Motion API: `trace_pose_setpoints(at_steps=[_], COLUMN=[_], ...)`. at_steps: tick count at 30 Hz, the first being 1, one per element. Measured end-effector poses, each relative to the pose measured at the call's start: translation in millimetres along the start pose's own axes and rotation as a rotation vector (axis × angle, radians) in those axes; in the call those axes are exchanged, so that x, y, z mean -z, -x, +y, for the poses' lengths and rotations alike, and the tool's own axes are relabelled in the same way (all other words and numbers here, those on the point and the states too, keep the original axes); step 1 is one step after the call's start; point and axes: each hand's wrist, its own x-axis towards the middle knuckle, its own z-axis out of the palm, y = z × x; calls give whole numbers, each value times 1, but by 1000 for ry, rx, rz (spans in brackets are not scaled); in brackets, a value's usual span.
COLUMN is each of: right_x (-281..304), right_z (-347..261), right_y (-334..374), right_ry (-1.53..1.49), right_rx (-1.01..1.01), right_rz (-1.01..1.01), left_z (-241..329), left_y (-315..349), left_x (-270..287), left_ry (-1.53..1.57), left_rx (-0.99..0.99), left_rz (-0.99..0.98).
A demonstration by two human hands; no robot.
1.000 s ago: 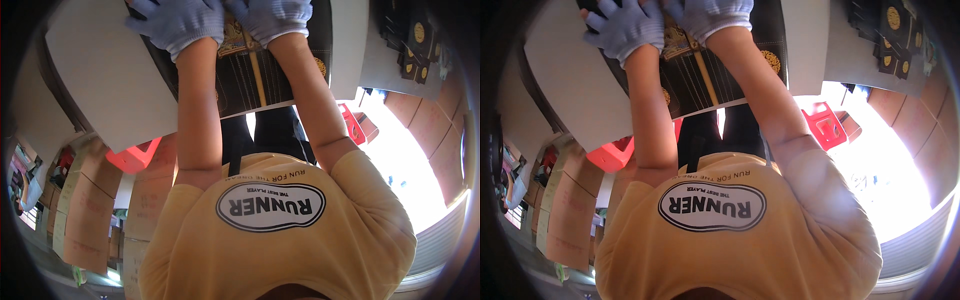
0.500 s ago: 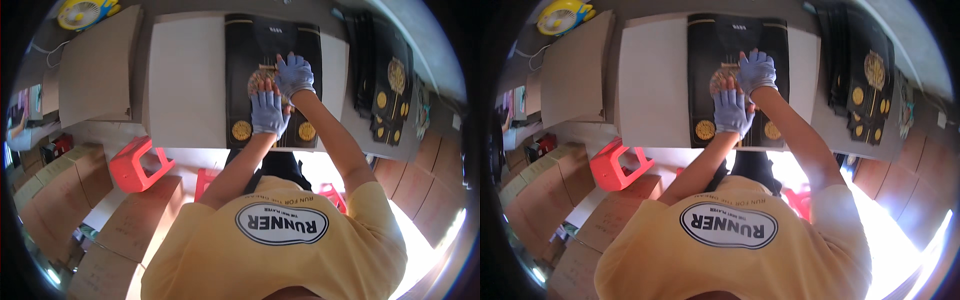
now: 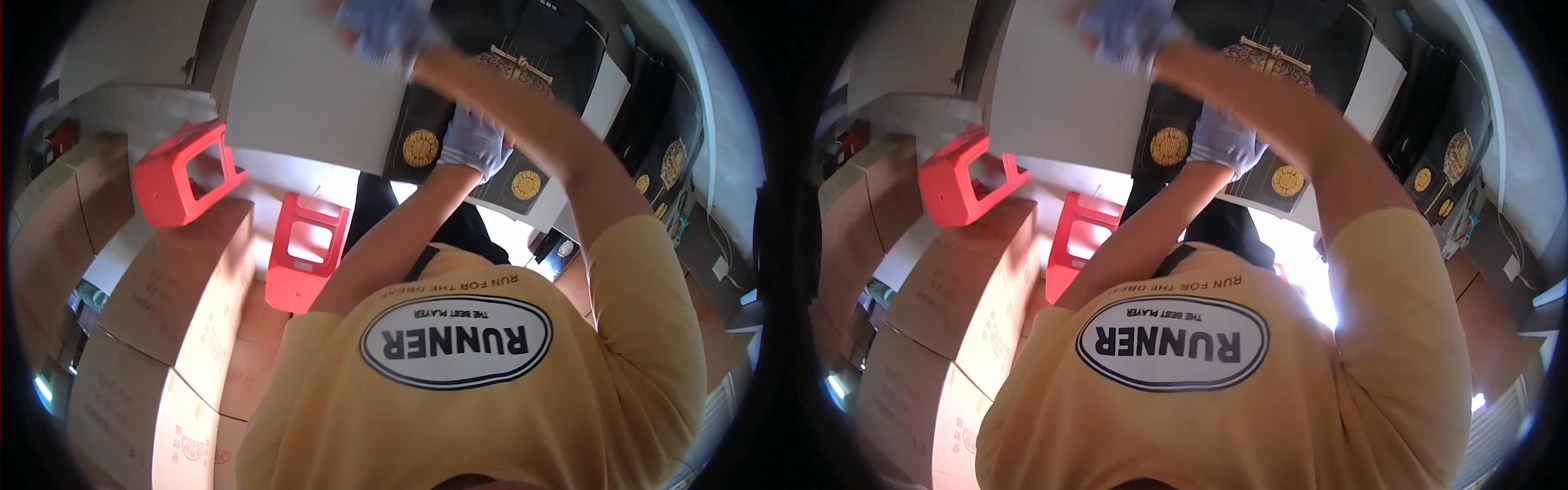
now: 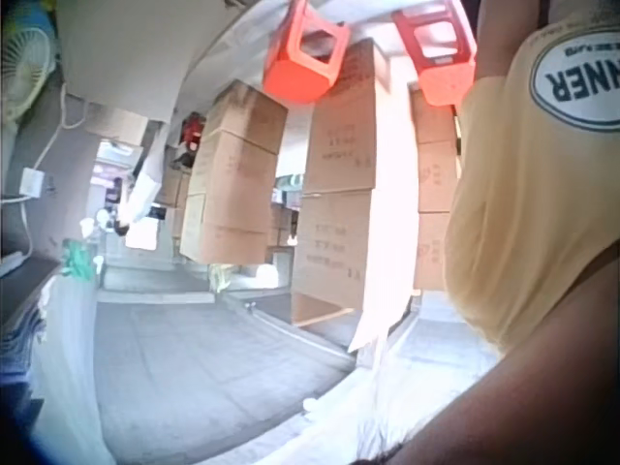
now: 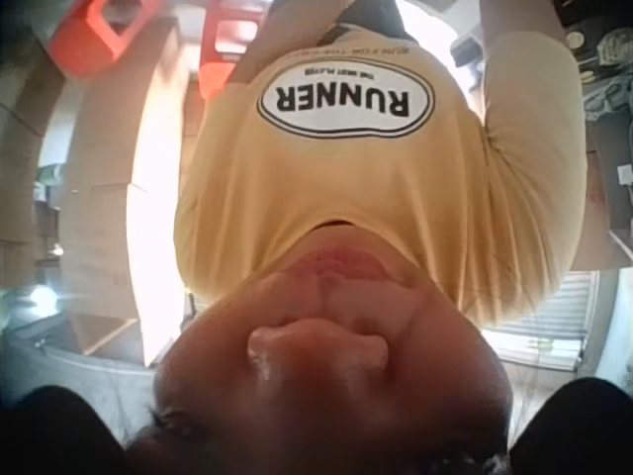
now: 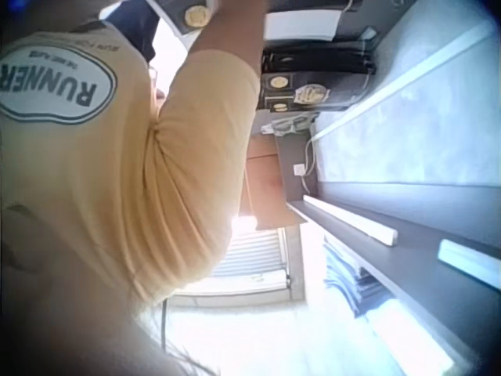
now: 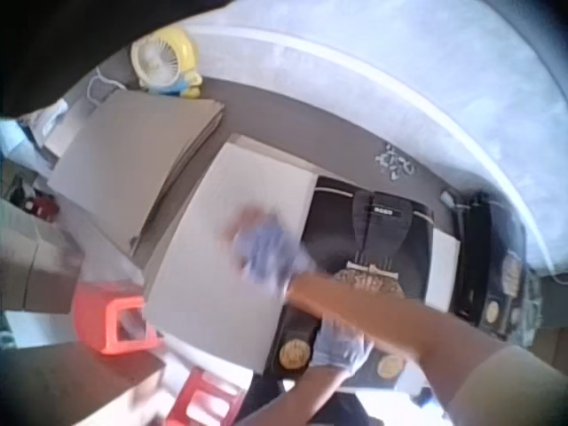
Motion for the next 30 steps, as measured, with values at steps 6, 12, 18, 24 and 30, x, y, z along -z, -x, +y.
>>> trace_pose_setpoints(at_steps=[6,12,18,24,30], right_x=[-41,98,100,97,87], right_z=[-148,-19,242,232,59], right_y=[74,137,213,196,278], right_ry=[-366,-228,531,495,437], right_rx=[799,-84,-569,-600,-558], right_rz=[-31,90,137,43,-118], left_z=[6,6,8,2,0], left_y=[-5,-10,-4,-1,-8], left_x=[-12,-10,-6,-5,-11], left_ry=[43,73,-107,-212,-251], left_rx=[-132,-58,-72,-110,-138], left_rz=[286,276,156,214,260])
